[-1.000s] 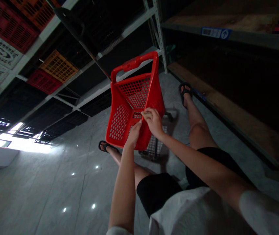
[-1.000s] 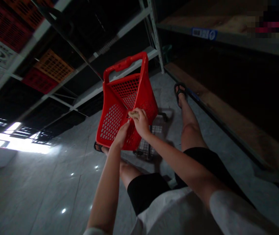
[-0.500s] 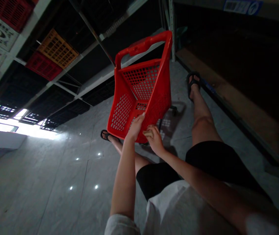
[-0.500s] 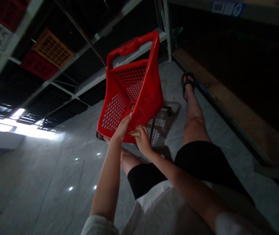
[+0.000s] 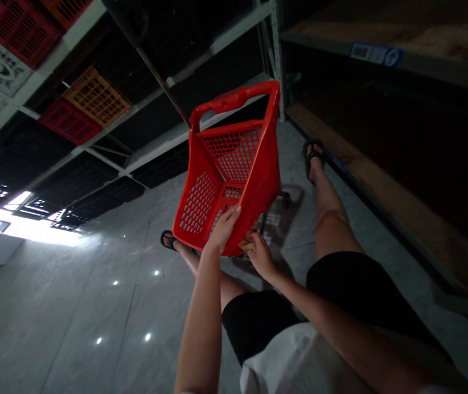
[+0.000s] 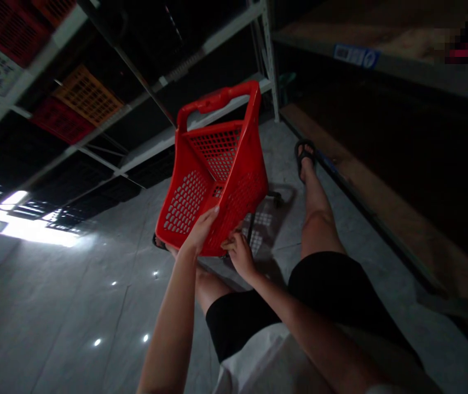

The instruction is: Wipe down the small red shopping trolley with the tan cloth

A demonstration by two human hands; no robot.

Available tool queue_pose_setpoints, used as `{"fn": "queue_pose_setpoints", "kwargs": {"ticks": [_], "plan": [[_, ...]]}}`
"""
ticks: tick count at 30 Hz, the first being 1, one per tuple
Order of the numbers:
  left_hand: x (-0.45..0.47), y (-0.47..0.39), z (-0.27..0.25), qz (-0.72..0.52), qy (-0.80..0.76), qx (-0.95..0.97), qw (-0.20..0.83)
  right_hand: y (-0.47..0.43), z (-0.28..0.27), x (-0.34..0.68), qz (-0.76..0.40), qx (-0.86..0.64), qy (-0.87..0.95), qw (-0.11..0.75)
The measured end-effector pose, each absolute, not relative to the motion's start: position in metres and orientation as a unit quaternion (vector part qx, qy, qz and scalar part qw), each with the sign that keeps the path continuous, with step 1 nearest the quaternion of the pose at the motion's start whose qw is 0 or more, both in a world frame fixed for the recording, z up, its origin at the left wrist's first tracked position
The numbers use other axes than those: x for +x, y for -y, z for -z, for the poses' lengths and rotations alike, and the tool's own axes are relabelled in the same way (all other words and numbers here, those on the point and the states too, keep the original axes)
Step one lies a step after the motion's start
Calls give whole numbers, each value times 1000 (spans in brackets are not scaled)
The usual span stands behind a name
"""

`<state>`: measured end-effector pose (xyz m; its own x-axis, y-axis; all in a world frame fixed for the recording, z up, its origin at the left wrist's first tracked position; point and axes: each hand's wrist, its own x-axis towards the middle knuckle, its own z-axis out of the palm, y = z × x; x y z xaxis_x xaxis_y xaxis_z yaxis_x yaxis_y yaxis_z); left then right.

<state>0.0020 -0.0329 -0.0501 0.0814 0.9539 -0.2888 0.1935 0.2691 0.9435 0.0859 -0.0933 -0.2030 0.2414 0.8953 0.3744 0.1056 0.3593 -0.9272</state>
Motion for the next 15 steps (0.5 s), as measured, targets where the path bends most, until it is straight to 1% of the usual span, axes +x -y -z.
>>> {"fn": "queue_pose_setpoints", "kwargs": {"ticks": [3, 6, 8, 10, 11, 12, 15], "plan": [[-8, 37, 51, -335, -579, 524, 527, 53, 175, 102, -304, -492, 523, 626], [-13, 43, 48, -327, -576, 520, 539, -3, 144, 132, -289, -506, 510, 633], [-12, 46, 45, -328, -573, 505, 556, -46, 127, 159, -274, -514, 474, 660], [-8, 49, 42, -329, -569, 497, 566, -92, 113, 185, -243, -499, 410, 724], [-6, 50, 41, -328, -569, 496, 568, -112, 109, 196, -223, -481, 391, 752], [-3, 51, 41, -328, -569, 495, 569, -128, 108, 203, -211, -475, 387, 762], [2, 52, 41, -331, -566, 492, 573, -132, 124, 199, -203, -506, 402, 736]]}}
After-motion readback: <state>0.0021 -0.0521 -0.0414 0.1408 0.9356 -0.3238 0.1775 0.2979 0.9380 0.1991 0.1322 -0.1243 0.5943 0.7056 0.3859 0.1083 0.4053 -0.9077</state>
